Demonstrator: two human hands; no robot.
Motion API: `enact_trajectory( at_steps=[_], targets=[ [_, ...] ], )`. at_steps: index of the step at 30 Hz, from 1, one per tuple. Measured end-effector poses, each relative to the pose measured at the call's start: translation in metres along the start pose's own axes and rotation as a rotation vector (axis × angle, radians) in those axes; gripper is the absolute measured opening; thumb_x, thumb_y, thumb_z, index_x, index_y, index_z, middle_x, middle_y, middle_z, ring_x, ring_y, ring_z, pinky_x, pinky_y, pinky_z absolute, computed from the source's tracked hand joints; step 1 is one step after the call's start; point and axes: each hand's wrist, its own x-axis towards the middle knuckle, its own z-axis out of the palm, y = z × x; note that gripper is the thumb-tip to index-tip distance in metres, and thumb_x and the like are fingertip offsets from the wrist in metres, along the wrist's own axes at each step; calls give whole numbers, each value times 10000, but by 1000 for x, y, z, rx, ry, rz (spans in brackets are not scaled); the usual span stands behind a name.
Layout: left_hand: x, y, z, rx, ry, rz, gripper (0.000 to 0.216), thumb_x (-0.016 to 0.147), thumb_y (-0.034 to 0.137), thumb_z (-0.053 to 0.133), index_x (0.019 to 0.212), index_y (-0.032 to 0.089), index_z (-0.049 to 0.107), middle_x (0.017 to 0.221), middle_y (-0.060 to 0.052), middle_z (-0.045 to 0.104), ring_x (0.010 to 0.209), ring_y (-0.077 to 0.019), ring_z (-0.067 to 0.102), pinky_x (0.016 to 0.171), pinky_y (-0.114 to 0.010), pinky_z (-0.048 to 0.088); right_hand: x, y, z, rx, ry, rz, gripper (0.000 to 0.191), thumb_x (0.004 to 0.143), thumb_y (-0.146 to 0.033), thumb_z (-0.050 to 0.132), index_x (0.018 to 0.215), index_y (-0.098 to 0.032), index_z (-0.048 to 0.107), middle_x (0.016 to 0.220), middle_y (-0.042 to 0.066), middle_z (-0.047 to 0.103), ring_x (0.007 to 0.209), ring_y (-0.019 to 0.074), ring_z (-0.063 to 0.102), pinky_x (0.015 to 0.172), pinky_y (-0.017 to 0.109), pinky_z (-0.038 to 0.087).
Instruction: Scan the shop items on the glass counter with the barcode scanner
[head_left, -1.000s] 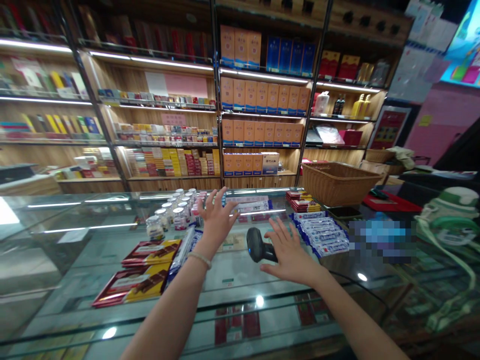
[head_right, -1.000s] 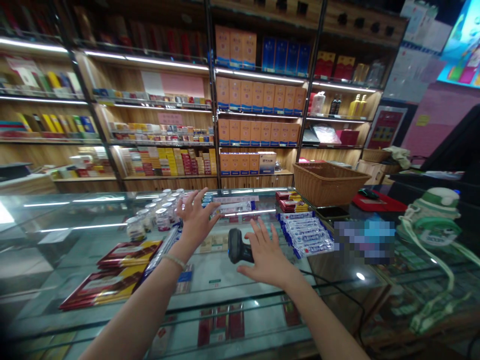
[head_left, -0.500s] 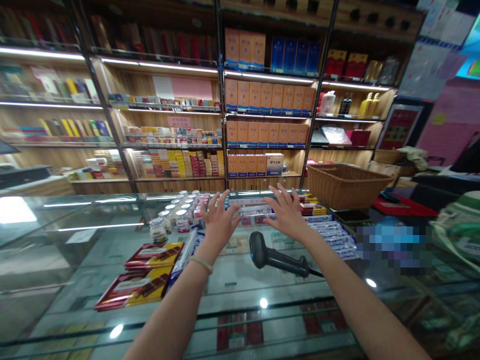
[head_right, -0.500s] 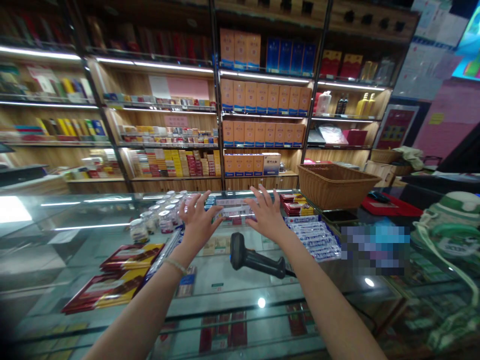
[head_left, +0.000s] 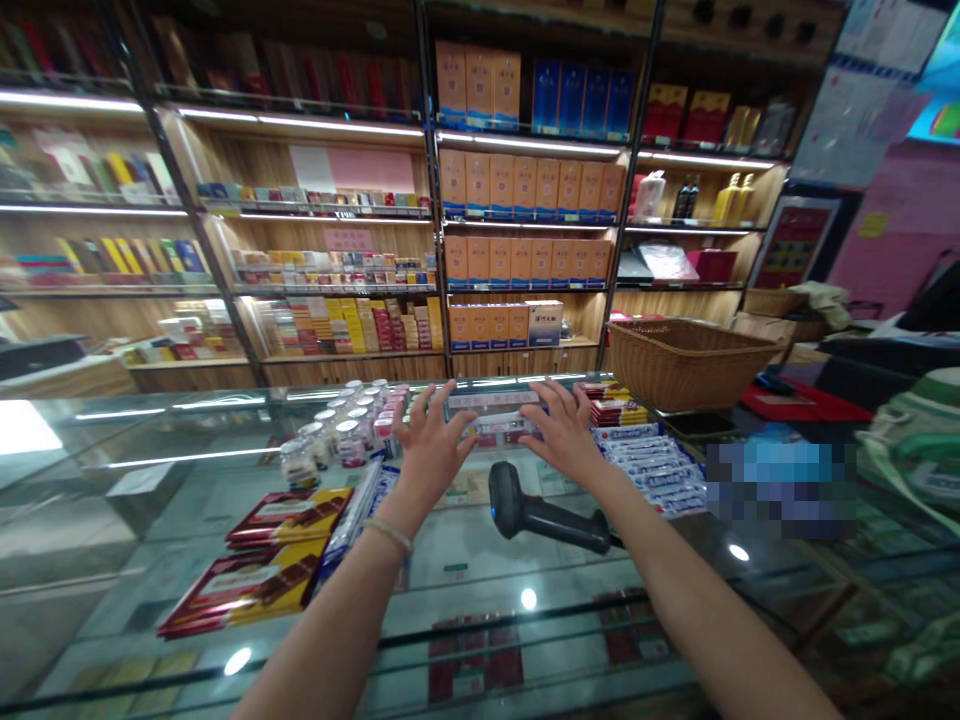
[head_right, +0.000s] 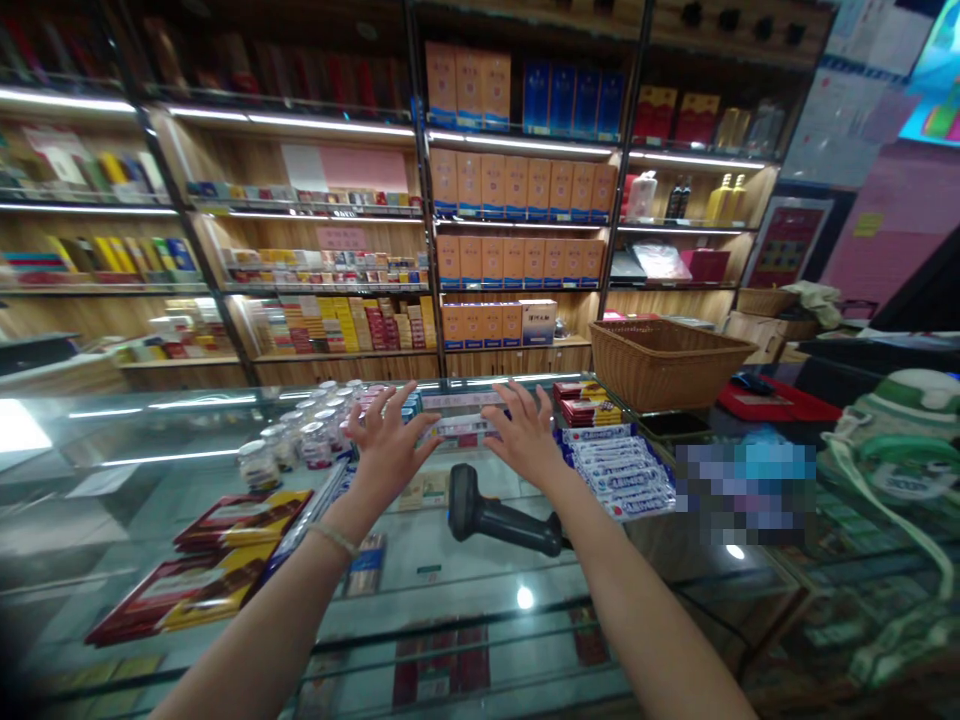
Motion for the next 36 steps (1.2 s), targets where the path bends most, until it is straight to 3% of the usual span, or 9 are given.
enact_trajectory(
  at_steps=[10,16,24,29,33,36],
  targets=[
    [-1,5,7,-1,-14,55,172,852,350,758,1021,321,753,1544,-62,527,1442,-354,405,1217,-632,58,-1,-2,0,17,-14,59,156,936,-334,643,1083,-293,677,1516,58,535,1471,267,345,1221,542,97],
    [-1,6,6,-23,6,41,143,901,366,692,1017,325,765,1541,-64,527,1450,-348,394,1211,-630,73,1,-2,-2,38,7,86,136,951,-364,636,1048,-298,705,1491,56,559,1439,283,370,1201,544,106],
    [0,9,4,-25,-20,32,181,948,374,608,874,283,746,1522,-62,546,1449,-347,391,1197,-654,93,2,-3,-1,101,1,156,142,959,-388,627,999,-303,733,1484,48,556,1427,300,357,1168,563,159],
    [0,7,3,-24,-24,25,165,923,408,654,1017,309,747,1541,-87,519,1446,-364,396,1200,-642,110,3,-2,-2,153,-54,239,148,954,-384,621,995,-304,738,1524,46,513,1448,308,324,1162,576,197],
    [0,7,3,-30,32,31,373,872,394,725,1238,331,691,1548,-130,491,1444,-362,401,1217,-610,96,3,1,-4,228,-72,280,161,958,-385,609,971,-300,744,1542,44,489,1454,314,319,1163,595,207],
    [0,7,3,-6,62,46,383,866,396,732,1241,332,686,1538,-130,492,1443,-354,401,1224,-592,90,3,3,-5,274,-103,296,167,954,-393,611,956,-298,749,1556,39,473,1471,319,296,1169,609,198]
  ],
)
